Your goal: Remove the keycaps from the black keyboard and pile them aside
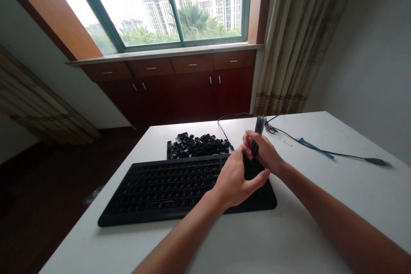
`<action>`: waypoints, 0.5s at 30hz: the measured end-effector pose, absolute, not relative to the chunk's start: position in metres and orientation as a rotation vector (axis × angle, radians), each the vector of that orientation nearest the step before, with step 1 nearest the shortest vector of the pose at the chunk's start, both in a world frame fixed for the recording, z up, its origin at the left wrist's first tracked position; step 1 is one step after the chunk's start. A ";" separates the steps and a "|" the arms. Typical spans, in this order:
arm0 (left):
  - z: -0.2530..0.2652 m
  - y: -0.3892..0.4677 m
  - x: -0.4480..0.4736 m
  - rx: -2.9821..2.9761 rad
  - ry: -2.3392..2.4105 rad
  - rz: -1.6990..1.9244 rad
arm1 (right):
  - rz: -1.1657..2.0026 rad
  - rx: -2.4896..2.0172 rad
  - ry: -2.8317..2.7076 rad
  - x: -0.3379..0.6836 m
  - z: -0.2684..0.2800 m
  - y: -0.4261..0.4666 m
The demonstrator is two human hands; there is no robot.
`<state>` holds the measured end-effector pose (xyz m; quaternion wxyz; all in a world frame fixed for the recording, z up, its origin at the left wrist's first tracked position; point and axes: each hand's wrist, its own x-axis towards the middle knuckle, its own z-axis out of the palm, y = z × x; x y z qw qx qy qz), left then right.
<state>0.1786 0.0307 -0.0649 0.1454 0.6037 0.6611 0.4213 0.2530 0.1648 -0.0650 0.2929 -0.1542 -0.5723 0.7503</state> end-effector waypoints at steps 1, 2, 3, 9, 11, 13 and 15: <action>-0.065 0.030 0.179 1.744 1.912 1.208 | 2.008 -0.417 -1.518 0.254 -0.066 0.165; -0.065 0.030 0.179 1.749 1.915 1.206 | 2.012 -0.427 -1.520 0.255 -0.068 0.165; -0.066 0.030 0.179 1.751 1.914 1.207 | 2.007 -0.439 -1.533 0.256 -0.069 0.164; -0.074 0.031 0.178 1.732 1.911 1.217 | 1.897 -0.488 -1.450 0.261 -0.068 0.152; -0.076 0.032 0.178 1.729 1.905 1.223 | 1.869 -0.511 -1.432 0.258 -0.067 0.144; -0.078 0.032 0.178 1.729 1.902 1.233 | 1.813 -0.528 -1.475 0.254 -0.069 0.136; -0.079 0.033 0.179 1.734 1.901 1.240 | 1.714 -0.540 -1.509 0.251 -0.072 0.130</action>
